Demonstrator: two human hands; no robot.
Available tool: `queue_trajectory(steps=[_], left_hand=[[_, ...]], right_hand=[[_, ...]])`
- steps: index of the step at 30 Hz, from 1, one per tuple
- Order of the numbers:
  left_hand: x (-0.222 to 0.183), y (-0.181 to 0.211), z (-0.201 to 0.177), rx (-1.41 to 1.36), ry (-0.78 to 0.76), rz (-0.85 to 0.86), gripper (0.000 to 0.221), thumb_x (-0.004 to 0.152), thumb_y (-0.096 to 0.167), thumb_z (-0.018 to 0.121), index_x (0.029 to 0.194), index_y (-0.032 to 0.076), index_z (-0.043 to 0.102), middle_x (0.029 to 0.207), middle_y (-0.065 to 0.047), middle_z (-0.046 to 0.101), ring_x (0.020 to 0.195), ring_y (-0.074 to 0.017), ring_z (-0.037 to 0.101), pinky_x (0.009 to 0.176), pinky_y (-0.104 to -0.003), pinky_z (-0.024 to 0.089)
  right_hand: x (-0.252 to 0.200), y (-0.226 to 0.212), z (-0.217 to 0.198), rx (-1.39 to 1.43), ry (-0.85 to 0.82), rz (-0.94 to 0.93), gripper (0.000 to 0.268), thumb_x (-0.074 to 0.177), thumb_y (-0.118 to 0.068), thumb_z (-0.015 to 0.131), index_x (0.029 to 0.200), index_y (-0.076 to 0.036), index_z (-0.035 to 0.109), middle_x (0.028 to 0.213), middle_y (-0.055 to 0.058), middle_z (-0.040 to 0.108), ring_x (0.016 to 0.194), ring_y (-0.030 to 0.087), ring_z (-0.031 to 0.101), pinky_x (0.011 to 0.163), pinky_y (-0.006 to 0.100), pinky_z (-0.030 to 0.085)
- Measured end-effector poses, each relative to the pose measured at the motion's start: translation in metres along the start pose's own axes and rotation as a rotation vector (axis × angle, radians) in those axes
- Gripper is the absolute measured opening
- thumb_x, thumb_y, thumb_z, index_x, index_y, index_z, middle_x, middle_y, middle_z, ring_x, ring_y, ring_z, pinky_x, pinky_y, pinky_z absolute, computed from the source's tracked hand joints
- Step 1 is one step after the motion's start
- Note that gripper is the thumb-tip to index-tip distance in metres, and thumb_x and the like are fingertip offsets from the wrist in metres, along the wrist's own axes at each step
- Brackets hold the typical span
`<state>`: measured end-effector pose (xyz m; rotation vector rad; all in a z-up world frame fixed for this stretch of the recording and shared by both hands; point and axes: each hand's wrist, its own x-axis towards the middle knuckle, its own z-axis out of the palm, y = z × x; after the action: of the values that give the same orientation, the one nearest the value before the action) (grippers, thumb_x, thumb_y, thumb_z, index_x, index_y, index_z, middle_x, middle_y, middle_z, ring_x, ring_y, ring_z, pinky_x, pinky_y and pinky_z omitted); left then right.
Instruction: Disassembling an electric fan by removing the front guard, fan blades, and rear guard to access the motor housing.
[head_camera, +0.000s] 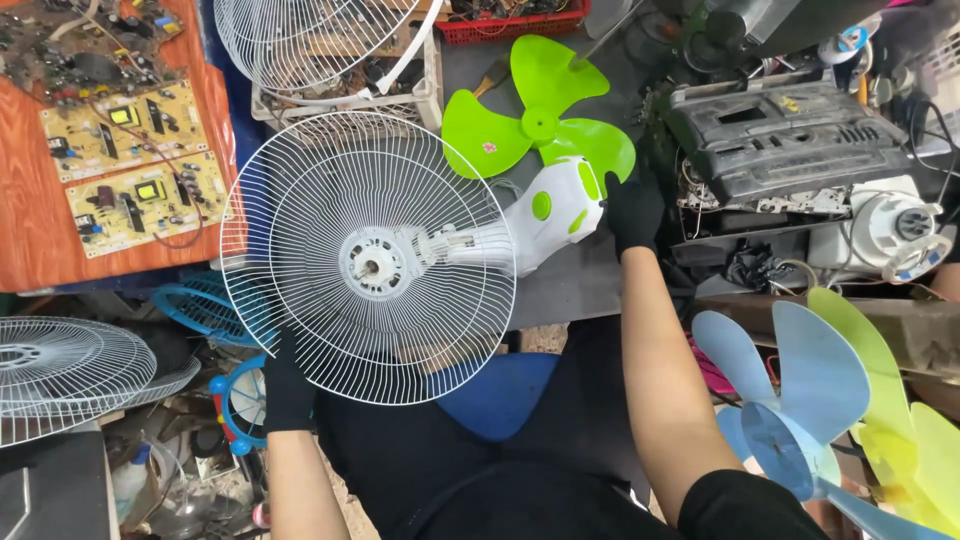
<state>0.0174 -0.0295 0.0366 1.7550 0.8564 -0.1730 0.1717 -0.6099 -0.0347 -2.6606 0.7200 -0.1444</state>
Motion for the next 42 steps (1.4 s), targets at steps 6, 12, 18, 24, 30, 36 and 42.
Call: queue_trajectory(steps=[6, 12, 18, 24, 30, 36, 42], left_hand=[[0.021, -0.022, -0.004, 0.124, 0.103, -0.144, 0.039, 0.1, 0.06, 0.056, 0.116, 0.026, 0.069, 0.111, 0.002, 0.07, 0.11, -0.0171, 0.063, 0.097, -0.028, 0.047], [-0.016, -0.015, -0.003, 0.457, -0.01, 0.173, 0.036, 0.107, 0.039, 0.044, 0.138, 0.026, 0.054, 0.127, -0.008, 0.063, 0.127, -0.021, 0.053, 0.115, -0.037, 0.035], [-0.026, -0.002, 0.01, -0.208, -0.122, 0.196, 0.037, 0.108, 0.021, 0.041, 0.141, 0.005, 0.048, 0.125, -0.016, 0.063, 0.119, -0.0215, 0.059, 0.101, -0.034, 0.048], [-0.045, 0.0, 0.016, 0.567, -0.022, 0.669, 0.04, 0.107, 0.011, 0.035, 0.145, 0.001, 0.044, 0.131, -0.03, 0.055, 0.131, -0.0372, 0.048, 0.11, -0.044, 0.042], [0.036, -0.129, 0.033, 0.895, 0.102, 0.854, 0.044, 0.106, 0.012, 0.029, 0.148, 0.004, 0.04, 0.141, -0.024, 0.052, 0.139, -0.0305, 0.043, 0.122, -0.04, 0.028], [-0.002, -0.111, 0.034, 0.945, 0.152, 0.756, 0.041, 0.105, 0.019, 0.034, 0.142, 0.009, 0.048, 0.131, -0.017, 0.059, 0.13, -0.0293, 0.05, 0.11, -0.042, 0.038], [-0.037, -0.089, 0.032, 0.984, 0.205, 0.654, 0.038, 0.103, 0.027, 0.04, 0.135, 0.016, 0.057, 0.118, -0.01, 0.066, 0.119, -0.0279, 0.06, 0.096, -0.043, 0.05]], right_hand=[[0.043, 0.04, 0.047, 0.754, -0.138, 0.226, 0.029, 0.077, -0.024, 0.079, 0.096, -0.007, 0.064, 0.073, 0.013, 0.07, 0.063, 0.026, 0.073, 0.055, 0.029, 0.06], [0.052, 0.052, 0.047, -0.436, 0.441, -0.741, 0.04, 0.093, -0.046, 0.068, 0.065, -0.018, 0.068, 0.06, 0.005, 0.065, 0.065, 0.028, 0.066, 0.062, 0.038, 0.05], [-0.026, -0.014, -0.034, 1.162, 0.091, -0.036, 0.043, 0.085, -0.001, 0.078, 0.121, 0.008, 0.055, 0.105, 0.027, 0.063, 0.085, 0.042, 0.07, 0.069, 0.044, 0.065], [-0.082, -0.071, -0.099, 1.198, 0.138, -0.078, 0.029, 0.108, -0.02, 0.05, 0.131, -0.003, 0.054, 0.124, 0.019, 0.065, 0.099, 0.03, 0.073, 0.077, 0.034, 0.066], [-0.136, -0.137, -0.151, 0.891, 0.558, -0.751, 0.033, 0.106, -0.01, 0.052, 0.136, 0.002, 0.05, 0.129, 0.021, 0.052, 0.125, 0.032, 0.052, 0.105, 0.043, 0.043], [-0.204, -0.208, -0.119, 0.66, -0.106, -0.924, 0.031, 0.085, -0.011, 0.078, 0.114, -0.02, 0.073, 0.096, -0.003, 0.07, 0.096, 0.018, 0.068, 0.088, 0.032, 0.053], [-0.214, -0.259, -0.077, 0.233, -0.264, -0.968, 0.061, 0.082, -0.033, 0.079, 0.13, -0.004, 0.055, 0.103, 0.019, 0.062, 0.095, 0.036, 0.063, 0.084, 0.046, 0.05]])
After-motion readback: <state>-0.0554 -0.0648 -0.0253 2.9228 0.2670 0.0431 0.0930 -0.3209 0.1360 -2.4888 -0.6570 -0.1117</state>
